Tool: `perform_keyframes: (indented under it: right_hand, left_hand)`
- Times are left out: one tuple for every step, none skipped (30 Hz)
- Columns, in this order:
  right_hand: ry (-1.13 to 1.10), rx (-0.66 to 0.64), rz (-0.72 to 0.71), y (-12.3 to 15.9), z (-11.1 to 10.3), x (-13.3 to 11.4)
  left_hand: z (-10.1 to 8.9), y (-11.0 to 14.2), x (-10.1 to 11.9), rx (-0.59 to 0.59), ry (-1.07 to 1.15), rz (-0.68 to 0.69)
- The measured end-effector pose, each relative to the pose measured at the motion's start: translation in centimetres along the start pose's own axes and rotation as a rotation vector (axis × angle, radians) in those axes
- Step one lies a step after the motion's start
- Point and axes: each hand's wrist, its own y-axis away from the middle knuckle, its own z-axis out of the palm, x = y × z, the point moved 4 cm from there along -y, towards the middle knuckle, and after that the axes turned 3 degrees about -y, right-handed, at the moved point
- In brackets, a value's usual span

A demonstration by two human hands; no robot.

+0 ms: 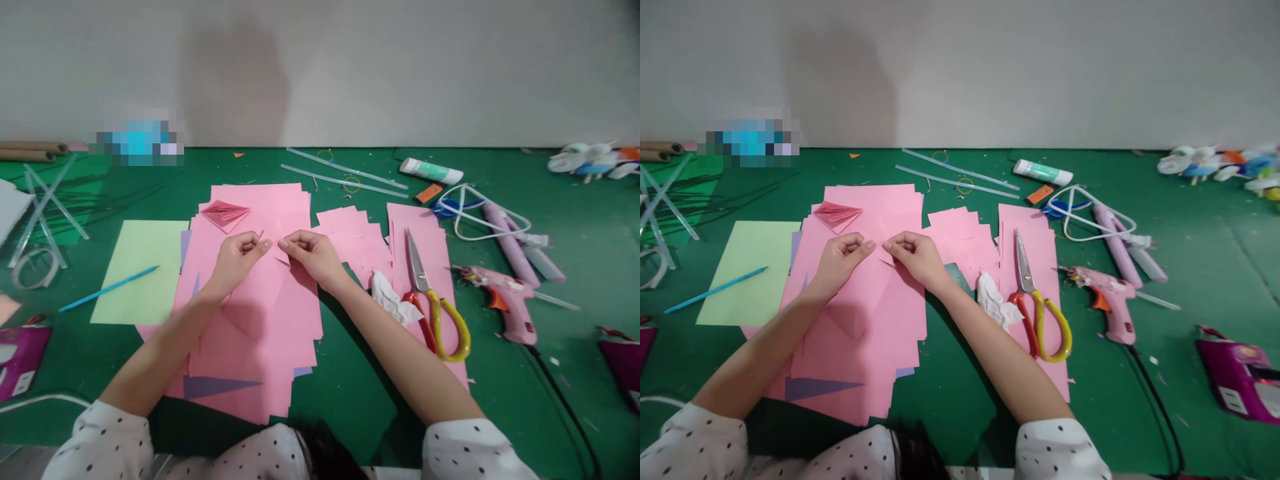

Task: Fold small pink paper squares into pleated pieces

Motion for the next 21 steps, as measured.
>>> perform_keyframes:
  right_hand:
    - [0.004, -0.004, 0.005, 0.01, -0.01, -0.04]
    - [0.006, -0.013, 0.012, 0.03, 0.01, -0.1]
    - [0.006, -0.023, 0.019, 0.06, 0.04, -0.16]
    - [0.005, -0.033, 0.024, 0.09, 0.07, -0.21]
    - [0.005, -0.04, 0.027, 0.11, 0.1, -0.25]
    - [0.005, -0.044, 0.028, 0.12, 0.12, -0.27]
    - [0.005, -0.043, 0.025, 0.13, 0.11, -0.26]
    - [0.006, -0.043, 0.02, 0.12, 0.1, -0.24]
    - [0.009, -0.045, 0.014, 0.12, 0.08, -0.21]
    - [0.018, -0.051, 0.007, 0.1, 0.05, -0.17]
    - [0.033, -0.06, -0.001, 0.1, 0.03, -0.13]
    - [0.056, -0.073, -0.012, 0.09, 0.02, -0.1]
    - [0.083, -0.091, -0.025, 0.1, 0.03, -0.09]
    - [0.111, -0.111, -0.038, 0.13, 0.07, -0.08]
    - [0.135, -0.131, -0.049, 0.17, 0.14, -0.07]
    - [0.154, -0.148, -0.058, 0.23, 0.22, -0.07]
    - [0.167, -0.16, -0.064, 0.31, 0.32, -0.07]
    - [0.173, -0.165, -0.068, 0.4, 0.4, -0.07]
    - [0.174, -0.166, -0.068, 0.5, 0.48, -0.07]
    - [0.17, -0.165, -0.069, 0.6, 0.55, -0.09]
    - [0.164, -0.167, -0.068, 0.69, 0.63, -0.1]
  left_hand:
    - [0.02, 0.07, 0.01, 0.019, -0.01, 0.007]
    - [0.02, 0.14, 0.03, 0.039, -0.018, 0.012]
    - [0.0, 0.2, 0.04, 0.059, -0.023, 0.016]
    - [-0.02, 0.25, 0.05, 0.076, -0.026, 0.016]
    - [-0.05, 0.29, 0.06, 0.086, -0.027, 0.015]
    - [-0.07, 0.31, 0.08, 0.09, -0.025, 0.014]
    - [-0.09, 0.3, 0.1, 0.088, -0.02, 0.013]
    - [-0.11, 0.28, 0.12, 0.079, -0.012, 0.011]
    - [-0.12, 0.24, 0.14, 0.064, -0.003, 0.011]
    - [-0.14, 0.18, 0.15, 0.046, 0.007, 0.011]
    - [-0.18, 0.11, 0.16, 0.029, 0.014, 0.011]
    - [-0.22, 0.03, 0.14, 0.014, 0.022, 0.01]
    - [-0.26, -0.05, 0.1, -0.004, 0.033, 0.007]
    - [-0.27, -0.13, 0.03, -0.023, 0.049, 0.001]
    - [-0.27, -0.19, -0.07, -0.043, 0.07, -0.007]
    - [-0.25, -0.23, -0.18, -0.061, 0.094, -0.016]
    - [-0.2, -0.25, -0.29, -0.079, 0.116, -0.024]
    - [-0.15, -0.25, -0.4, -0.092, 0.133, -0.029]
    - [-0.12, -0.23, -0.48, -0.096, 0.14, -0.033]
    - [-0.1, -0.21, -0.55, -0.087, 0.14, -0.035]
    - [-0.11, -0.17, -0.6, -0.072, 0.14, -0.037]
